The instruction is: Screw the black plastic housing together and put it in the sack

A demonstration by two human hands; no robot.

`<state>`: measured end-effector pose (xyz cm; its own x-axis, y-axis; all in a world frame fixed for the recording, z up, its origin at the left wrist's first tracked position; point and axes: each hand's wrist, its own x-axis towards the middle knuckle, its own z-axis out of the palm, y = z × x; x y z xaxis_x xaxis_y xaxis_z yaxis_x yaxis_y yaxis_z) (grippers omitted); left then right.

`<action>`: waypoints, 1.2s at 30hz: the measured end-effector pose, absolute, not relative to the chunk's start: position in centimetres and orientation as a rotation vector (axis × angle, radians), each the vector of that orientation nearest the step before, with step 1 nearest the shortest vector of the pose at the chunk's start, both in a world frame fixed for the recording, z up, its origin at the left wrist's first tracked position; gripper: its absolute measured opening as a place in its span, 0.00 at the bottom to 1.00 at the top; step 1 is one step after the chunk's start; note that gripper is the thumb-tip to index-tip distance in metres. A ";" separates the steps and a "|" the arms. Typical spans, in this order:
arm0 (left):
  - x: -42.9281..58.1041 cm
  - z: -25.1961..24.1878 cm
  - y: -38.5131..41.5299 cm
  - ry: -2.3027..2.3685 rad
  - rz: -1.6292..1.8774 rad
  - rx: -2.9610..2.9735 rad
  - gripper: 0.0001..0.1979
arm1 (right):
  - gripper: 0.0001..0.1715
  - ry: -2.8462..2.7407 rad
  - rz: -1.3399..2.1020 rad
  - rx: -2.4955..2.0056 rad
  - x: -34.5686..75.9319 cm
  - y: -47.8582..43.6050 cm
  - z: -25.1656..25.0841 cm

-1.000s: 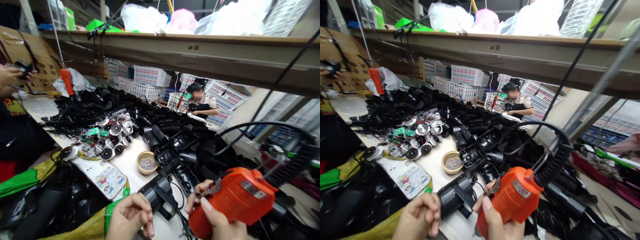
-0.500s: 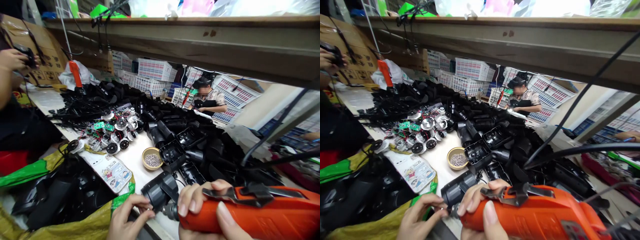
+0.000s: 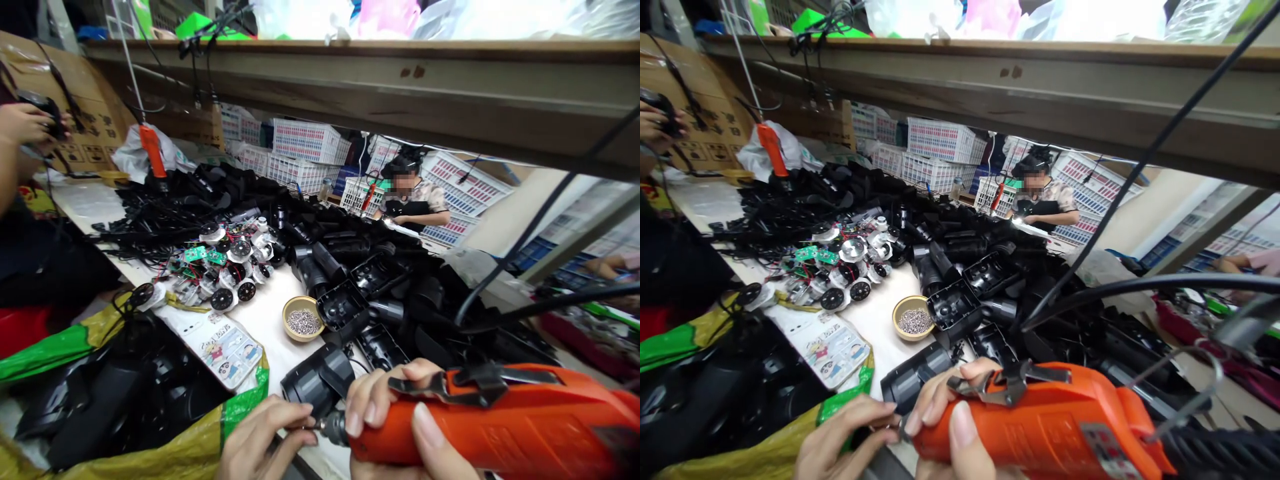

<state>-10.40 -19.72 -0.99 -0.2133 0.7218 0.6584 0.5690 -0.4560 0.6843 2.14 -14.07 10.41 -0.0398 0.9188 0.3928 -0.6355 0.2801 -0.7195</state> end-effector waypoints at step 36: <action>-9.4 -2.7 -16.8 1.853 1.201 2.015 0.39 | 0.14 -1.277 1.056 -0.606 -1.2 -7.3 10.8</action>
